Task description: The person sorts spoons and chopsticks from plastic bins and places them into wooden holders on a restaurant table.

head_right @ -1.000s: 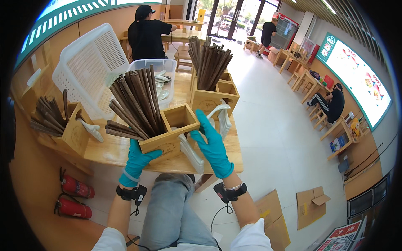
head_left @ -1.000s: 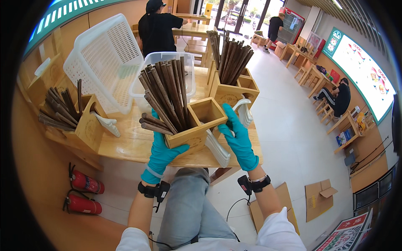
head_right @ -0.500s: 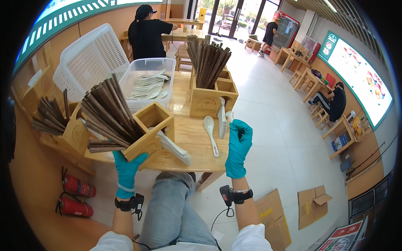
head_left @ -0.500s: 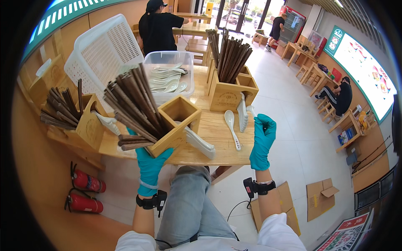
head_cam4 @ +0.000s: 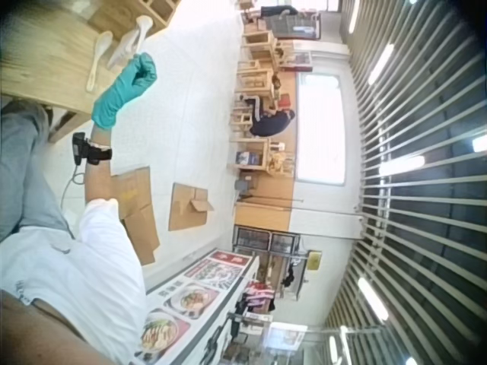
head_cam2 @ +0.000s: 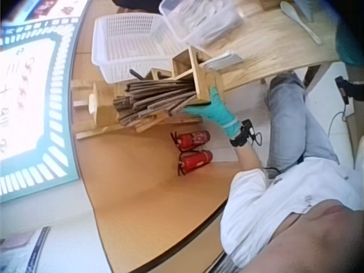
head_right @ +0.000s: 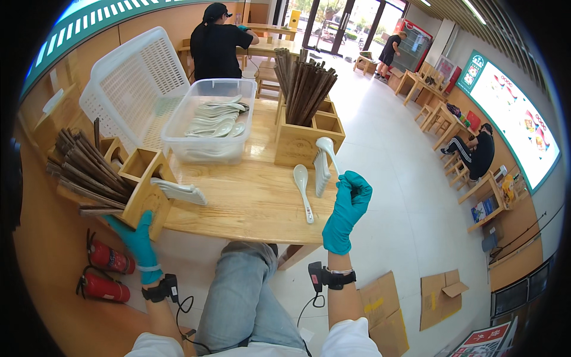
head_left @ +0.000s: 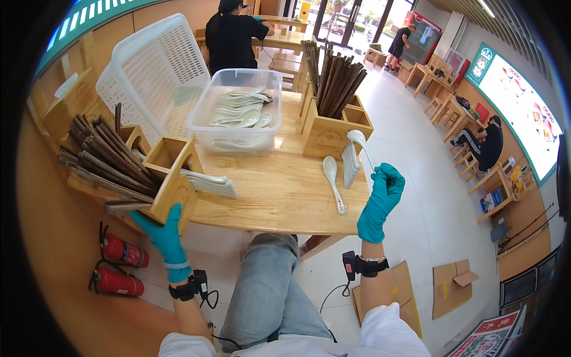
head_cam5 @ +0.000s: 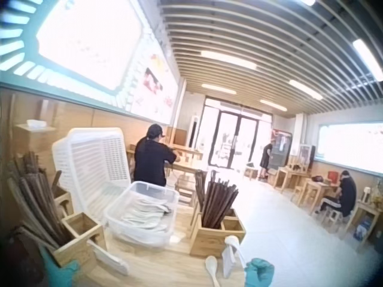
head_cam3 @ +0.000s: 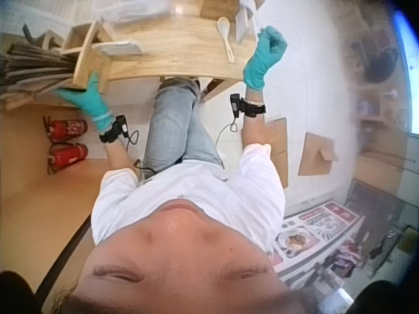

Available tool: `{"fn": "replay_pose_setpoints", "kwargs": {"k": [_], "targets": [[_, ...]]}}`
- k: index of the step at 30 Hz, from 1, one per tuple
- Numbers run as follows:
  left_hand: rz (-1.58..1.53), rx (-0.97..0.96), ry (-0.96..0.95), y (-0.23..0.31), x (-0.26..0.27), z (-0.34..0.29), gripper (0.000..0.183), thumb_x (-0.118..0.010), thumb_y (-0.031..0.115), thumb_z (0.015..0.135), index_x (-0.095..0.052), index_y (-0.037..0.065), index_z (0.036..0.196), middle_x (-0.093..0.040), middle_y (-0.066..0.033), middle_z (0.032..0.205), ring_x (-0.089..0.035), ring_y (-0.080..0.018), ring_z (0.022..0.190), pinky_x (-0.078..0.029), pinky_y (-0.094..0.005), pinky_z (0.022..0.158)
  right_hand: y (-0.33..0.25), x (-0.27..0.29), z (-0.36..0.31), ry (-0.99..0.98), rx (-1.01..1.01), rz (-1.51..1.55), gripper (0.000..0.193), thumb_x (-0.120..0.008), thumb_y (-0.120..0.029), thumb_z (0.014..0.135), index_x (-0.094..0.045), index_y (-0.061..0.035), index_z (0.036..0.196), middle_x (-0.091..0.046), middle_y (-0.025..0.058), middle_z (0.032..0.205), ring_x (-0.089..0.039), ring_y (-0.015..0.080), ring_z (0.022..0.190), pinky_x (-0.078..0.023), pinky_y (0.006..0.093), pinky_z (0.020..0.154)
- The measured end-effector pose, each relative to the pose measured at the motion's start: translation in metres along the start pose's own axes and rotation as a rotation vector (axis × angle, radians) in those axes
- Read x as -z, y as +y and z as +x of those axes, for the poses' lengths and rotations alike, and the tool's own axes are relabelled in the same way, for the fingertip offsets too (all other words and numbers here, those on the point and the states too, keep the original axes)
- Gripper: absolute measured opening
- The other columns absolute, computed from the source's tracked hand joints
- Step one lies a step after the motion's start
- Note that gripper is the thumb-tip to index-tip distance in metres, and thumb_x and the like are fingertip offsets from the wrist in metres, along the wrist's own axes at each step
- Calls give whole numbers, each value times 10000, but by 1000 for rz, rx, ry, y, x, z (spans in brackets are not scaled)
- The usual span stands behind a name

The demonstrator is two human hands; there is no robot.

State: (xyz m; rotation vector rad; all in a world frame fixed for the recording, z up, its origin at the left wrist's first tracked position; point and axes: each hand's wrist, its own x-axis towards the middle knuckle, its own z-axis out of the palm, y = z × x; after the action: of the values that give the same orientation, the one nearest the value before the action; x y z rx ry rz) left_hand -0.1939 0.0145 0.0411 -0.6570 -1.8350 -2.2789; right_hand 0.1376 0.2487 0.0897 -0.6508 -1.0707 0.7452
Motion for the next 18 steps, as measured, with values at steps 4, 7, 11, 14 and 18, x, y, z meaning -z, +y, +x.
{"fn": "replay_pose_setpoints", "kwargs": {"k": [4, 7, 11, 14, 18], "targets": [[81, -12, -28, -13, 11, 12, 1051, -781, 31, 754, -78, 54, 1535, -311, -167, 1482, -408, -269, 1280, -380, -363, 1074, 10, -11, 2, 45, 33, 20, 143, -583, -14, 920, -584, -48, 1059, -620, 67, 1071, -587, 150, 947, -506, 304, 869], [66, -58, -33, -19, 16, 14, 1052, -786, 28, 748, -83, 37, 1530, -321, -166, 1472, -409, -261, 1274, -387, -360, 1067, 20, -13, 1, 78, 51, 22, 153, -584, -16, 921, -578, -53, 1069, -618, 66, 1087, -584, 148, 952, -504, 304, 863], [50, 113, -6, -15, 19, 8, 1039, -802, 47, 738, -122, 43, 1525, -339, -148, 1454, -418, -255, 1261, -400, -352, 1057, 33, -4, 1, 78, 48, 5, 155, -559, 21, 921, -562, -42, 1063, -607, 75, 1097, -577, 156, 982, -506, 302, 879], [65, -36, -109, -21, 16, 11, 1037, -806, 55, 734, -138, 68, 1527, -341, -137, 1456, -422, -256, 1261, -404, -346, 1054, 28, 1, -2, 86, 101, -120, 147, -566, 20, 920, -565, -37, 1055, -614, 81, 1076, -576, 154, 963, -506, 297, 875], [25, 16, -114, -19, 17, 11, 1022, -808, 56, 728, -166, 80, 1522, -366, -130, 1441, -430, -258, 1257, -405, -343, 1053, 51, 7, -8, -40, 191, -306, 132, -587, 25, 916, -609, -33, 1032, -644, 56, 1042, -589, 134, 947, -486, 273, 857]]}}
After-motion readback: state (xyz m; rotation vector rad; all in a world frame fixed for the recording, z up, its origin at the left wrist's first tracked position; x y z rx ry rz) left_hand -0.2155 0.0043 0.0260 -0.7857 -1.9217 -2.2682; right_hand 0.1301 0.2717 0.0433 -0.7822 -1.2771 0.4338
